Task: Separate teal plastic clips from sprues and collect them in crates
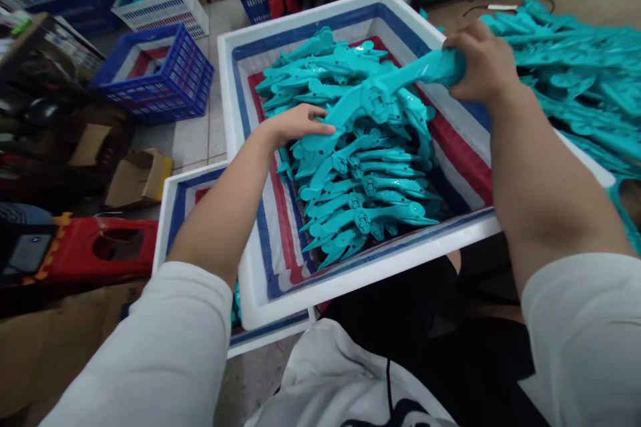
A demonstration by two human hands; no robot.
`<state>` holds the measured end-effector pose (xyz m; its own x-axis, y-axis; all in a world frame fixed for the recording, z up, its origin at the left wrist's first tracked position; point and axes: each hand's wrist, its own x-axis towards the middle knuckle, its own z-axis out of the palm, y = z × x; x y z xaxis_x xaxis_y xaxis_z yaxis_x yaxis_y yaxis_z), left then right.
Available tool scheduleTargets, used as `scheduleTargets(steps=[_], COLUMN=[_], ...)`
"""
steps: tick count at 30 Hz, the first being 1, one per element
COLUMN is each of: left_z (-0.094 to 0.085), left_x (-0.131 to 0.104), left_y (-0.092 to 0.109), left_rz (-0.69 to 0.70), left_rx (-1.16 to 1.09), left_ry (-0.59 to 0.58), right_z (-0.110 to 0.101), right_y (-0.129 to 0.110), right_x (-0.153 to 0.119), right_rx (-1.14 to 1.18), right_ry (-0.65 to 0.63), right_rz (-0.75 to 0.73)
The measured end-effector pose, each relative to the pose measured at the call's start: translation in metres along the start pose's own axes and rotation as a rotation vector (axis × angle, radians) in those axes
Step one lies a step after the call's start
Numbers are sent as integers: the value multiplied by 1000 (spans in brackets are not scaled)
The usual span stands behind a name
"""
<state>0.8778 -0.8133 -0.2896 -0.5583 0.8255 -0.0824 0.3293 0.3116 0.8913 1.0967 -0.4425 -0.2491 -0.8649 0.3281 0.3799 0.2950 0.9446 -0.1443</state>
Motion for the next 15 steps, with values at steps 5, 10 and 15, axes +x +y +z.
scheduleTargets(steps=[5,10,15], left_z=[23,56,67], left_x=[-6,2,-2], left_y=[23,34,38], left_rz=[-3,119,122], left_rx=[-293,-409,-300], left_ry=[-204,78,319], right_z=[-8,36,76], right_y=[-21,-94,-148], right_x=[7,2,-14], right_rx=[53,541,676], right_ry=[55,-62,-45], right_rz=[324,-251,-411])
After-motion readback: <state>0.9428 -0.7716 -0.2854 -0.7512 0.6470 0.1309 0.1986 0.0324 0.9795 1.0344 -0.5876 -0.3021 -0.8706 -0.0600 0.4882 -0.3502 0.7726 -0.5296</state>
